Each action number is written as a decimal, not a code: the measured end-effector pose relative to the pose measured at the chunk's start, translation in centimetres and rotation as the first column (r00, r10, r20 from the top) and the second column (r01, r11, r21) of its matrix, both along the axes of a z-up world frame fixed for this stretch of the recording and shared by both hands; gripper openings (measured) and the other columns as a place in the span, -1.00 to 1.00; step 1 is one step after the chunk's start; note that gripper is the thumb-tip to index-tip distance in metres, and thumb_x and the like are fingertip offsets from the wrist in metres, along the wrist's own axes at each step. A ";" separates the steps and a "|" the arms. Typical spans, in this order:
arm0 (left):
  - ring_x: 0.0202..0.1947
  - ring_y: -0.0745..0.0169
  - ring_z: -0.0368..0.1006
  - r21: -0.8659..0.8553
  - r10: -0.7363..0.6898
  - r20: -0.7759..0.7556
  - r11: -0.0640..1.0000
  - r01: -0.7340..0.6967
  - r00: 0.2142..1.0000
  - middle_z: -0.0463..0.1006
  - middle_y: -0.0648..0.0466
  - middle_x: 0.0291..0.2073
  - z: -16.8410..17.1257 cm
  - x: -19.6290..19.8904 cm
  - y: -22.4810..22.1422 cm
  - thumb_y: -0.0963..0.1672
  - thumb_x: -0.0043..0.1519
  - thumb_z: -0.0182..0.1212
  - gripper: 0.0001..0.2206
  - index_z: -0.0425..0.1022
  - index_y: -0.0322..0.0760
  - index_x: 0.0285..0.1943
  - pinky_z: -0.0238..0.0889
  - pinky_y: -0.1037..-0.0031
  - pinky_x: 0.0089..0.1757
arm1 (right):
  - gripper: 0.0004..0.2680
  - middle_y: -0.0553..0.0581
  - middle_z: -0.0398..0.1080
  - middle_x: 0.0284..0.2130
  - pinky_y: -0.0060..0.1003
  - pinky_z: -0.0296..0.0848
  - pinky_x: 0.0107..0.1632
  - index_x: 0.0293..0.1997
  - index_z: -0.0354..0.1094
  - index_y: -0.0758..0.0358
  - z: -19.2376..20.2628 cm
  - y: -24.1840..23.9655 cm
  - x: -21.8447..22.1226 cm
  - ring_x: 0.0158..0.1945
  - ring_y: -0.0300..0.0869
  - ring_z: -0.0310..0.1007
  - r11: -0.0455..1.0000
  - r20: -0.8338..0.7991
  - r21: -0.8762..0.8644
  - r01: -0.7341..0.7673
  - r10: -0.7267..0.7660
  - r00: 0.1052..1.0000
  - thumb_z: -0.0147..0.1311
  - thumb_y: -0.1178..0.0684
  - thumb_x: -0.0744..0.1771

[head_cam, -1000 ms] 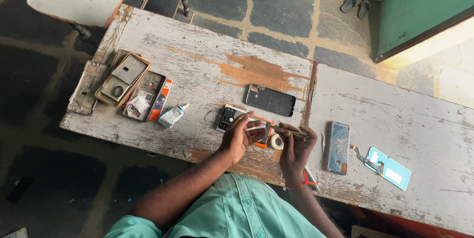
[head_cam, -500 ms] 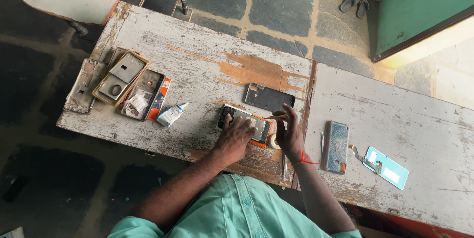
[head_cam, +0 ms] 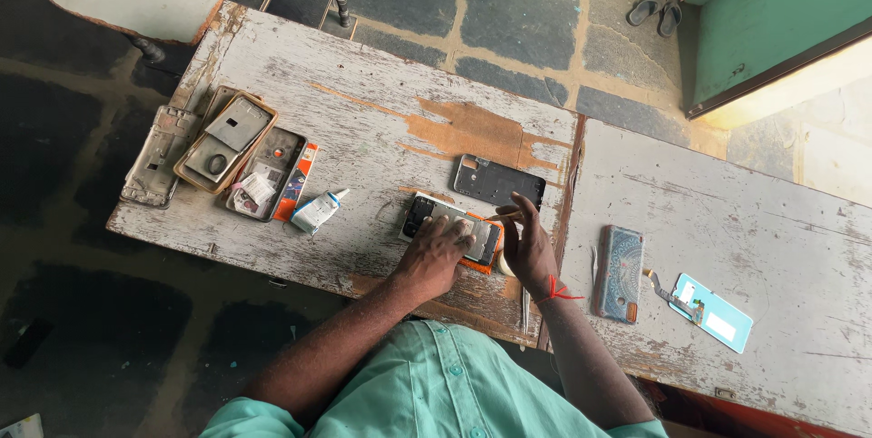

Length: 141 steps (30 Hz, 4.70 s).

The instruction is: The person removes a small component from a mobile phone chassis using a tool and by hand, handles a motherboard, and picks up a roll of tape.

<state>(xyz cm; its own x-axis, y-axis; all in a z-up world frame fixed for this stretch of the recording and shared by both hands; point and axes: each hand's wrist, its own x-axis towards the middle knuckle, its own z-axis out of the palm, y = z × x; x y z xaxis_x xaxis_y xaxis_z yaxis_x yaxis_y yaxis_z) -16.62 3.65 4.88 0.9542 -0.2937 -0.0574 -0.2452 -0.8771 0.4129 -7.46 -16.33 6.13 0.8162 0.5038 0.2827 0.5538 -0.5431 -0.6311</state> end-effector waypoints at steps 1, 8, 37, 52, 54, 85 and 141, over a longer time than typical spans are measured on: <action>0.41 -0.33 0.08 0.001 -0.003 -0.004 1.000 0.003 1.000 0.22 -0.20 0.40 -0.1 0.0 0.0 -0.01 0.17 0.38 -0.40 0.34 -0.24 0.39 -0.14 -0.11 0.35 | -0.64 0.24 0.53 -0.03 -0.10 0.60 -0.06 0.37 -0.05 0.20 0.1 0.2 0.0 0.01 0.03 0.61 1.000 0.003 0.000 0.000 0.000 1.000 -0.01 0.18 0.42; 0.40 -0.38 0.05 0.027 -0.030 -0.025 0.999 0.030 0.999 0.15 -0.27 0.41 -1.2 0.4 -0.1 -0.03 0.18 0.35 -0.39 0.29 -0.26 0.42 -0.13 -0.17 0.32 | -0.71 0.22 0.54 0.04 -0.13 0.65 0.00 0.33 0.20 0.14 1.6 1.3 0.2 0.02 0.00 0.64 0.999 -0.005 0.007 -0.048 0.048 0.999 0.03 0.10 0.42; 0.37 -0.23 0.19 -0.032 -0.009 -0.026 0.999 0.008 1.000 0.33 -0.20 0.35 -1.1 0.9 -0.1 -0.10 0.14 0.41 -0.48 0.44 -0.28 0.32 0.05 -0.02 0.32 | -0.74 -0.01 0.63 -0.26 -0.14 0.44 0.05 0.12 0.37 0.02 -0.2 1.1 2.3 -0.18 -0.19 0.57 0.975 0.187 -0.176 0.134 -0.101 0.977 0.26 -0.02 0.33; 0.37 -0.21 0.18 -0.044 0.022 0.032 0.999 -0.020 0.999 0.35 -0.17 0.34 -0.7 0.7 -0.1 -0.10 0.08 0.45 -0.46 0.47 -0.20 0.30 0.02 -0.01 0.33 | -0.67 0.11 0.57 -0.16 -0.12 0.38 0.08 0.26 0.32 0.29 1.2 2.0 1.7 -0.01 -0.01 0.44 0.998 0.131 0.021 0.057 -0.059 0.990 0.18 0.15 0.34; 0.37 -0.24 0.17 -0.067 0.033 0.023 0.997 -0.032 0.999 0.34 -0.18 0.34 -0.4 0.7 0.0 -0.08 0.08 0.46 -0.46 0.47 -0.22 0.28 0.01 -0.05 0.31 | -0.75 0.04 0.60 -0.12 -0.18 0.42 0.10 0.18 0.37 0.17 1.2 2.2 1.7 0.00 -0.12 0.50 1.000 0.102 0.015 0.000 -0.002 0.995 0.14 0.16 0.36; 0.27 -0.32 0.20 -0.142 0.036 0.116 0.990 -0.019 0.993 0.38 -0.26 0.25 -0.7 0.7 0.1 -0.09 0.03 0.49 -0.47 0.50 -0.34 0.20 0.07 -0.08 0.21 | -0.82 0.05 0.57 -0.05 -0.07 0.33 0.21 0.16 0.32 0.20 2.3 2.4 0.9 0.06 -0.10 0.53 0.981 0.228 0.066 -0.184 0.165 0.960 0.02 0.17 0.42; -0.17 -0.19 0.46 -0.567 0.533 0.255 0.758 -0.321 0.807 0.53 -0.12 -0.27 -3.5 -5.1 3.9 -0.30 0.23 0.14 -0.83 0.35 -0.39 -0.03 0.31 0.10 -0.08 | -0.72 0.20 0.58 -0.10 -0.19 0.59 -0.11 0.21 0.08 0.30 0.9 3.7 -3.8 -0.06 -0.02 0.64 0.990 0.056 0.140 -0.002 -0.006 0.998 0.07 0.23 0.39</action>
